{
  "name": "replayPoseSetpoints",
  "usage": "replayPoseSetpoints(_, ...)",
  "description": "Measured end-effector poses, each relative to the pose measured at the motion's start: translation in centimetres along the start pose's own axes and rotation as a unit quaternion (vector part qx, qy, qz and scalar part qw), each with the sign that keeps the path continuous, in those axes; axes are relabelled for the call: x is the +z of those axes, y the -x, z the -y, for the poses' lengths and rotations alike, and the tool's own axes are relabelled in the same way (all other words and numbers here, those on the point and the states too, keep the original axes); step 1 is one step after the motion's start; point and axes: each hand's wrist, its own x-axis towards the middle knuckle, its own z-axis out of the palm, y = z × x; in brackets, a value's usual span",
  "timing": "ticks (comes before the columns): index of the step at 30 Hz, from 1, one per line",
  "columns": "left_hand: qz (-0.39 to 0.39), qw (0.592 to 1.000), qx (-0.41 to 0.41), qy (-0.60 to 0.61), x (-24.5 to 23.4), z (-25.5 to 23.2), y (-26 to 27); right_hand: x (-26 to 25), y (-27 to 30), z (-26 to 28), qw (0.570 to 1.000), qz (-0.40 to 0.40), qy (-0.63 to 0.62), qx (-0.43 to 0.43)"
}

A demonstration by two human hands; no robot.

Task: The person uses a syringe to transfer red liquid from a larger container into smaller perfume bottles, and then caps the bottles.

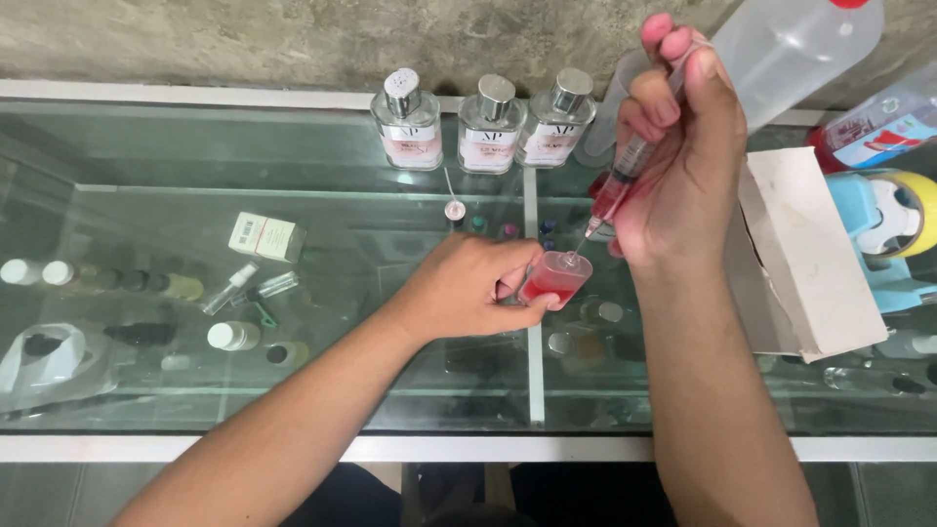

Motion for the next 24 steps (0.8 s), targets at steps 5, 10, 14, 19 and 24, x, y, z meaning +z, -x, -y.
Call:
replayPoseSetpoints(5,-0.001,1.0,-0.003,0.003,0.0,0.0,0.0,0.5,0.1,0.1,1.0,-0.009,0.03,-0.006)
replayPoseSetpoints(10,-0.003,1.0,0.007,0.0,0.1,-0.1,0.1,0.8,0.2,0.3,0.999,-0.019,0.04,-0.006)
replayPoseSetpoints(14,0.002,1.0,0.001,0.005,0.0,-0.1,0.0,0.4,-0.1,0.4,1.0,-0.009,0.016,0.001)
replayPoseSetpoints(19,0.004,1.0,-0.008,0.013,0.1,-0.1,0.2,-0.3,0.1,0.4,0.999,0.03,0.014,-0.016)
replayPoseSetpoints(24,0.011,1.0,0.003,0.021,0.0,0.1,0.1,-0.4,0.6,0.5,0.999,-0.01,0.044,0.003)
